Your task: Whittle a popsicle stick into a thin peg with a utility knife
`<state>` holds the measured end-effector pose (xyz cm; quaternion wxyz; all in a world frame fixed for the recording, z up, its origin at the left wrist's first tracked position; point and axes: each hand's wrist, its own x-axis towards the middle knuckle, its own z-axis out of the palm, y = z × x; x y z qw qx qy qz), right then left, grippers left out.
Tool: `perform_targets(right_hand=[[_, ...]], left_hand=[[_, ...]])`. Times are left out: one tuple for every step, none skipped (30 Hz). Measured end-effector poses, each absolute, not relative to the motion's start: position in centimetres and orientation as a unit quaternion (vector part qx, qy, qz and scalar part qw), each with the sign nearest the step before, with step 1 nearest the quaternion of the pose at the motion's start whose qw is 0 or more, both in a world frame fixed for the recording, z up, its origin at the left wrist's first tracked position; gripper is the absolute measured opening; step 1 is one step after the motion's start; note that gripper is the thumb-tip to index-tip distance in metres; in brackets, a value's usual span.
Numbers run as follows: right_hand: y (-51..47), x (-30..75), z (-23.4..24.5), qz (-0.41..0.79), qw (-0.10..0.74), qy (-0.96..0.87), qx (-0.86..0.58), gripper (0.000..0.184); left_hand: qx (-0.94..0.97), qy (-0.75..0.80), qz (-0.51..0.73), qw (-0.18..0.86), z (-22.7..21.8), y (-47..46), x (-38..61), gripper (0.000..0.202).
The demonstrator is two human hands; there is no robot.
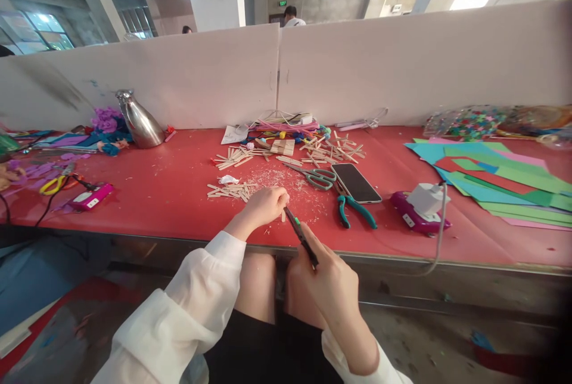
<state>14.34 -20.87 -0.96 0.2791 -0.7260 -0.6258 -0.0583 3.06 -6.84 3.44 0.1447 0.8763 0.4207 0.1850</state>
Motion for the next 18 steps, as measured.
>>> perform_targets(right_hand=[[-20.8, 14.3, -1.1, -0.062, 0.276, -0.627, -0.726, 0.039], [-20.8, 14.2, -1.1, -0.065, 0.274, -0.627, -0.726, 0.039], [-20.8, 14.2, -1.2, -0.067, 0.272, -0.628, -0.726, 0.039], [-20.8, 14.1, -1.2, -0.068, 0.269, -0.627, -0.728, 0.040], [-20.8, 14.1, -1.2, -0.066, 0.267, -0.626, -0.730, 0.040], [-20.8, 14.0, -1.2, -0.063, 0.265, -0.624, -0.732, 0.041], [-20.8, 14.0, -1.1, -0.061, 0.265, -0.623, -0.734, 0.041], [-20.8, 14.0, -1.1, -0.059, 0.264, -0.621, -0.735, 0.041], [-20.7, 14.0, -1.1, -0.059, 0.265, -0.621, -0.735, 0.042], [-20.7, 14.0, -1.1, -0.060, 0.265, -0.621, -0.735, 0.042], [-20.7, 14.0, -1.1, -0.060, 0.265, -0.623, -0.734, 0.042], [-20.7, 13.9, -1.0, -0.061, 0.265, -0.623, -0.733, 0.041], [-20.7, 13.9, -1.0, -0.061, 0.264, -0.622, -0.735, 0.041], [-20.6, 13.8, -1.0, -0.059, 0.263, -0.621, -0.736, 0.041], [-20.7, 13.7, -1.0, -0.059, 0.261, -0.620, -0.738, 0.041], [-20.7, 13.5, -1.0, -0.060, 0.258, -0.619, -0.739, 0.041], [-20.7, 13.4, -0.9, -0.064, 0.254, -0.619, -0.740, 0.042], [-20.7, 13.2, -0.9, -0.069, 0.249, -0.620, -0.741, 0.042]], left_hand=[[0.876, 0.423, 0.185, 0.137, 3.4, -6.8, 3.1, 0.027], [0.877, 0.424, 0.184, 0.131, 3.4, -6.8, 3.0, 0.027], [0.877, 0.425, 0.182, 0.127, 3.4, -6.8, 3.0, 0.027], [0.878, 0.426, 0.180, 0.126, 3.4, -6.8, 3.0, 0.027], [0.877, 0.427, 0.178, 0.126, 3.4, -6.7, 3.0, 0.027], [0.877, 0.427, 0.178, 0.128, 3.4, -6.7, 3.0, 0.028], [0.876, 0.428, 0.179, 0.130, 3.3, -6.7, 3.0, 0.029], [0.876, 0.428, 0.180, 0.132, 3.3, -6.6, 3.0, 0.029], [0.876, 0.428, 0.180, 0.134, 3.3, -6.6, 3.0, 0.030], [0.876, 0.427, 0.179, 0.134, 3.3, -6.6, 3.0, 0.030], [0.876, 0.427, 0.178, 0.134, 3.2, -6.6, 3.0, 0.030], [0.876, 0.427, 0.178, 0.135, 3.2, -6.6, 3.0, 0.030], [0.876, 0.428, 0.177, 0.134, 3.2, -6.6, 3.0, 0.030], [0.876, 0.428, 0.177, 0.133, 3.2, -6.6, 3.1, 0.030], [0.876, 0.430, 0.178, 0.131, 3.2, -6.6, 3.1, 0.030], [0.875, 0.431, 0.178, 0.129, 3.2, -6.6, 3.1, 0.030], [0.875, 0.432, 0.178, 0.128, 3.2, -6.6, 3.1, 0.030], [0.874, 0.433, 0.178, 0.128, 3.2, -6.6, 3.1, 0.030]])
